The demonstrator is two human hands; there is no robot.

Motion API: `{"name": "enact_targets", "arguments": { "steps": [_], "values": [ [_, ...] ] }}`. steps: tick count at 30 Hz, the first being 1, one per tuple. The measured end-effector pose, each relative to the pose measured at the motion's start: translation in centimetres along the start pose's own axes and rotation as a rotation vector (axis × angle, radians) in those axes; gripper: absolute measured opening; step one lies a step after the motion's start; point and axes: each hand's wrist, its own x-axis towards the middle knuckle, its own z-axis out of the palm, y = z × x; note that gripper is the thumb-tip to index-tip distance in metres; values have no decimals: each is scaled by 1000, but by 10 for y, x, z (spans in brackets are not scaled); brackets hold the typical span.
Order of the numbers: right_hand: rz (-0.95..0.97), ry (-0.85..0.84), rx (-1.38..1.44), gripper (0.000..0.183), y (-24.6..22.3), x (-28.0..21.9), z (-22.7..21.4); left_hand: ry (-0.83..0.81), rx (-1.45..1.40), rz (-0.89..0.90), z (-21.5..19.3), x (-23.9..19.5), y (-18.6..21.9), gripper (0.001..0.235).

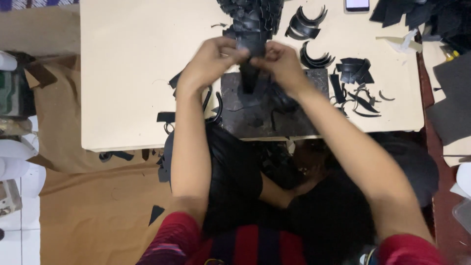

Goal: The person assembles a black leather object by hand, repeatedly picking up crescent-shaped pieces and attaching them to a central form. The hands fold and press the pieces into place on a work surface.

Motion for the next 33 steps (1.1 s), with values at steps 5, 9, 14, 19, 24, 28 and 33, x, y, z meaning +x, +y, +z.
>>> {"name": "enact_targets", "arguments": {
  "steps": [5, 9, 14, 19, 24, 28, 33],
  "values": [
    [-19, -84, 1, 25, -22, -22, -60, -96, -484, 494, 59, 19, -9, 21],
    [-83, -116, -349, 19, -51, -47, -111, -125, -645, 195, 71, 21, -1, 23],
    [-114, 210, -624, 10, 21, -49, -205, 75, -1019, 165, 59, 40, -7, 33],
    [-57, 257, -780, 19, 52, -23, -197, 171, -1082, 0, 61, 47, -5, 32],
    [-370, 218, -1143, 26, 59, 40, -168, 242, -1072, -71, 63, 51, -2, 44],
    [-458, 213, -1368, 32, 93, 95, -162, 261, -1026, -48, 63, 54, -4, 41],
    [-277, 247, -1167, 24, 121, 118, -167, 220, -969, -27, 64, 57, -14, 17]
  ]
}}
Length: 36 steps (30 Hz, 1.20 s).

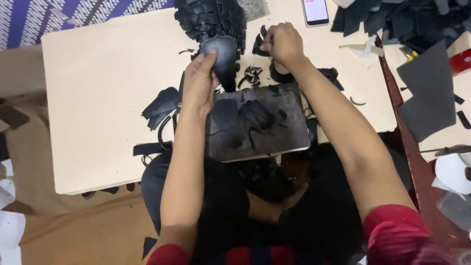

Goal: The person assembles a black leather object by hand, repeatedly picking up crescent-shaped pieces and attaching them to a central form. The hands fold and press the pieces into place on a work surface.

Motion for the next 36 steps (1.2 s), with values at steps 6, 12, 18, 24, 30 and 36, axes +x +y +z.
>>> {"name": "enact_targets", "arguments": {
  "steps": [6, 12, 18, 24, 30, 36],
  "values": [
    [177, -265, 148, 12, -20, -8, -39, -429, -123, -21, 3, 1, -11, 31],
    [72, 138, 437, 7, -35, -26, -91, -392, -29, 56, 7, -14, 4, 30],
    [568, 22, 1200, 54, -174, -83, -212, -226, 5, 109, 29, -21, -4, 26],
    [270, 144, 1121, 6, -173, -116, -159, -230, -111, 166, 26, 4, -53, 23],
    [266, 318, 548, 19, -190, -113, -154, -246, 108, 267, 43, -25, -27, 24],
    [402, 348, 479, 15, -187, -125, -148, -215, 313, 344, 58, -41, -23, 25]
  ]
}}
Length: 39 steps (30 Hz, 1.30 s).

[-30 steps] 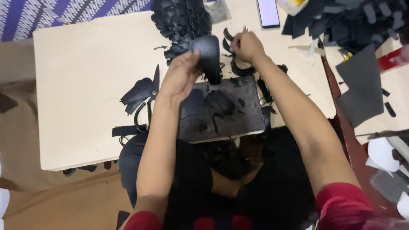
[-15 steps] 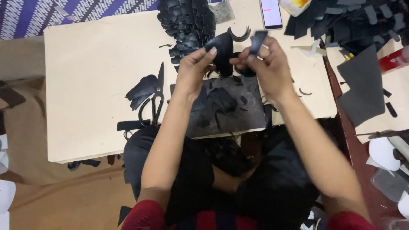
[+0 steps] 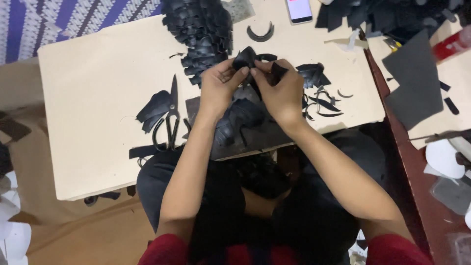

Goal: The person assembles a black leather object by hand, repeatedly picking up crescent-shaped pieces and attaching them to a central form. The hands fold and press the pieces into place on a work surface.

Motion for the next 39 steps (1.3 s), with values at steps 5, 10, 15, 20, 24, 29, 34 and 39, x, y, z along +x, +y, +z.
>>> {"name": "enact_targets", "arguments": {
  "steps": [5, 10, 15, 20, 24, 29, 34, 39],
  "values": [
    [-41, 90, -21, 9, 14, -8, 8, 145, 261, 53, 7, -5, -33, 22],
    [78, -1, 59, 10, 24, -3, 1, 276, 449, 215, 19, -11, -40, 20],
    [273, -231, 486, 22, 9, 5, -31, -54, 113, 75, 3, 4, -43, 23],
    [194, -330, 292, 26, 9, 8, -34, -121, 29, -71, -8, 4, -37, 13],
    [76, -299, 100, 20, 9, 4, -31, -86, -2, -104, -8, 5, -51, 15],
    [79, -275, 57, 16, 23, 6, -26, -84, -21, -81, 0, 5, -60, 15],
    [108, -258, 151, 17, 23, 8, -24, -78, 68, -54, 5, -4, -44, 15],
    [325, -265, 558, 18, 22, 7, -25, -217, 101, -56, 5, -8, -5, 15]
  ]
}}
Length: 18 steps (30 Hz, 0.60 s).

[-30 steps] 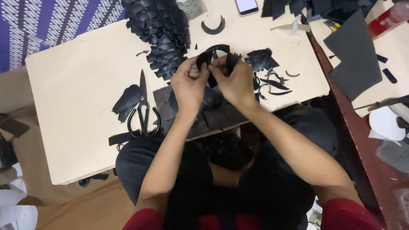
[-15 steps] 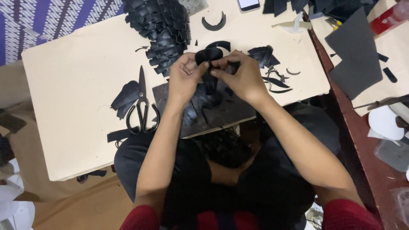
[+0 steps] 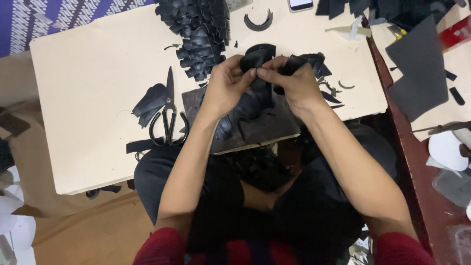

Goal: The person assembles a black leather object by hand, repeatedly picking up crescent-shaped pieces and attaching them to a central form. The hands fold and press the pieces into place on a work surface.

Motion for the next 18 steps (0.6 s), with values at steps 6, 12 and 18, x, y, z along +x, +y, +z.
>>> {"name": "enact_targets", "arguments": {
  "steps": [6, 12, 18],
  "values": [
    [-151, -79, -234, 19, -29, -7, -2, 127, -15, 63, -1, 7, -16, 14],
    [-289, -17, -651, 14, -22, -4, 3, 182, 211, 188, 7, -1, 4, 7],
    [-249, -153, -337, 13, -28, -6, -3, 128, 174, 176, 6, -7, 21, 4]
  ]
}}
